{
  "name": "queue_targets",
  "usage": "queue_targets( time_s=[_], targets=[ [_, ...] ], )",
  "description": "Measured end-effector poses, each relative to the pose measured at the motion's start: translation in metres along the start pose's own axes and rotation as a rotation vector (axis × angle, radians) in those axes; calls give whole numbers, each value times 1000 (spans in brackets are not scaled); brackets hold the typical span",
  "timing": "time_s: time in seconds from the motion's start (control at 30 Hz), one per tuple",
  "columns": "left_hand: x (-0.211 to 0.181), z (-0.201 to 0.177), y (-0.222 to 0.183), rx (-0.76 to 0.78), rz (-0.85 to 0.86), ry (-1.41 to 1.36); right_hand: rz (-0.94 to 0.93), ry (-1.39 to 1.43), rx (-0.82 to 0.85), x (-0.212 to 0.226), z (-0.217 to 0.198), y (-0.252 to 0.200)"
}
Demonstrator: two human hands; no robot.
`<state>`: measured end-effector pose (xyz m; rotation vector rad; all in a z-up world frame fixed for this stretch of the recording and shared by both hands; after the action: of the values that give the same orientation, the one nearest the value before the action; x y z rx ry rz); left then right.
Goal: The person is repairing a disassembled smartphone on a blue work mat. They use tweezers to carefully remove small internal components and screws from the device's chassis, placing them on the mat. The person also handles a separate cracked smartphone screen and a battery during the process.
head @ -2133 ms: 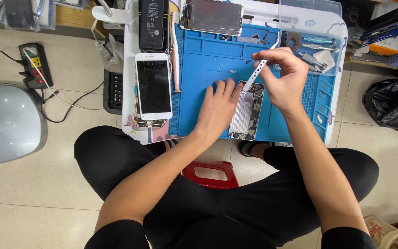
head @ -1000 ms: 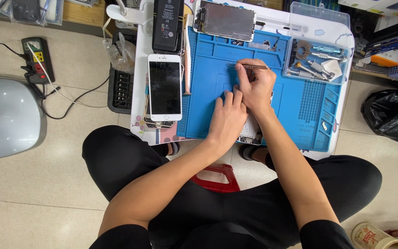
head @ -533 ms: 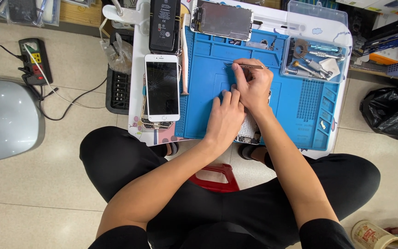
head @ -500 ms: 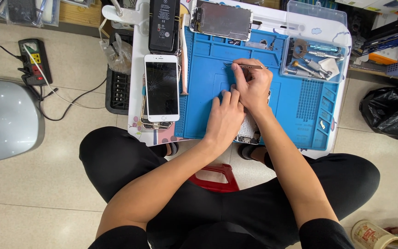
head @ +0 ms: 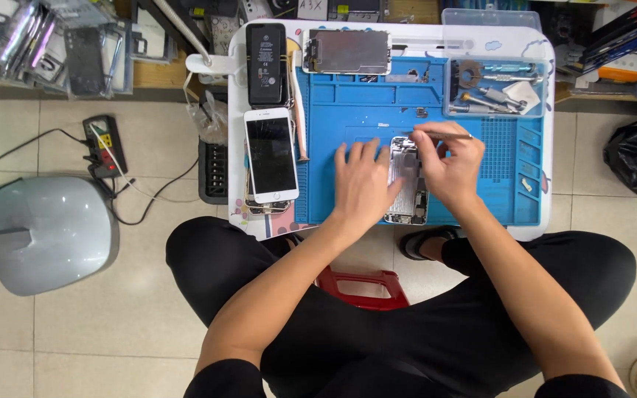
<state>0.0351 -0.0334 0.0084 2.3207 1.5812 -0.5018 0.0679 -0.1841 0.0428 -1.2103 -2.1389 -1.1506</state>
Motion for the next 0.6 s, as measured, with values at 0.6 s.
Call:
queue_targets(
  time_s=[0.6],
  targets=[
    [3,12,15,109,-109,-1039,60,87,-131,38,-38,-40]
  ],
)
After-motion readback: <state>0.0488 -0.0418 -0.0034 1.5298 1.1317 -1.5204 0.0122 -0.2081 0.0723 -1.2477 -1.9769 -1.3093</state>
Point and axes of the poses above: each hand's wrist, its own y-axis towards the middle knuckle, its own z-axis out of the palm, x = y × z, the point moved 6 cm from there along y, towards the middle knuckle, and after that the axes turned 13 degrees about x, right-handed, at the moved point
